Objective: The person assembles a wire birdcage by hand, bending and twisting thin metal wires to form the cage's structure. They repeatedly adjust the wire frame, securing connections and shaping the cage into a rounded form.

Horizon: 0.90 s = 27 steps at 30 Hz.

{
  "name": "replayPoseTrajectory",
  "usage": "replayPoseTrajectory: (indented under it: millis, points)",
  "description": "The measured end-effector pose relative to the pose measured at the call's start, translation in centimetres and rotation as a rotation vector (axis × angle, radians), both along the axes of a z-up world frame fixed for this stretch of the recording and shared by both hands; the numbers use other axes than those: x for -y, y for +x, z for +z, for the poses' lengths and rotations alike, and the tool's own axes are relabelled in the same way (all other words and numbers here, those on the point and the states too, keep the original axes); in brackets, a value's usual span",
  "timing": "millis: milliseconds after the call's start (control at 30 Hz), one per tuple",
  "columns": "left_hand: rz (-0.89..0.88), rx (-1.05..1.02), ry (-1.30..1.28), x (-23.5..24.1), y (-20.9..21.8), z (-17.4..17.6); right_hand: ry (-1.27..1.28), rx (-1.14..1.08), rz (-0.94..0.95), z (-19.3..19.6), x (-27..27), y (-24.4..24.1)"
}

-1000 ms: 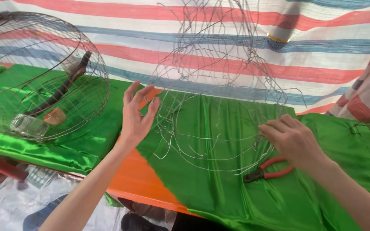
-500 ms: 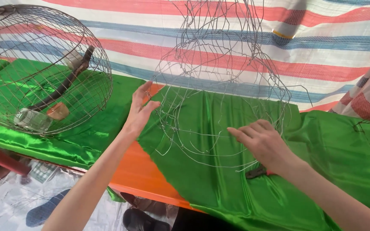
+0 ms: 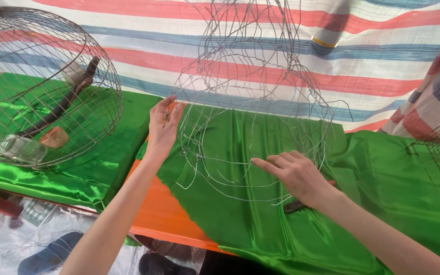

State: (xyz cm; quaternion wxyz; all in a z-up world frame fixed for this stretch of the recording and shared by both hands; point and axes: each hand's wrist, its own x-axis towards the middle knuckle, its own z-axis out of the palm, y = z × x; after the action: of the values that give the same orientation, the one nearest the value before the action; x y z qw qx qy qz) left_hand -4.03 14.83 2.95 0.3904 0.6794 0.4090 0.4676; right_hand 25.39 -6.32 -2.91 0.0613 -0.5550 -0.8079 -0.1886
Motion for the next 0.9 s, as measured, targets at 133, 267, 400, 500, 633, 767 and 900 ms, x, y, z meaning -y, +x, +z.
replayPoseTrajectory:
  millis: [133, 267, 400, 500, 633, 767, 900]
  points:
    - [-0.054, 0.028, 0.004, -0.9, 0.0, -0.7, 0.031, 0.002, -0.005, 0.4, 0.1, -0.5]
    - [-0.079, 0.115, 0.026, 0.1, -0.7, 1.0, 0.089, -0.045, 0.026, 2.6, 1.3, -1.1]
    - [0.056, -0.076, 0.4, 3.7, -3.0, 3.2, 0.063, -0.122, -0.02, 5.1, 2.5, 1.1]
    - [-0.093, -0.144, 0.727, 12.5, -1.0, 7.3, 0.084, -0.391, 0.026, 6.7, 4.4, 4.4]
    - [-0.606, -0.114, 0.715, 16.9, 4.7, 4.4, 0.121, -0.402, -0.093, 5.2, 6.1, 6.7]
    - [-0.641, -0.488, 0.741, 17.0, 10.7, 0.4, 0.092, -0.633, -0.317, 5.4, 6.5, 6.2]
    - [-0.53, -0.891, 0.861, 15.5, 13.0, -2.2, 0.045, -0.79, -0.393, 5.0, 5.5, 5.8]
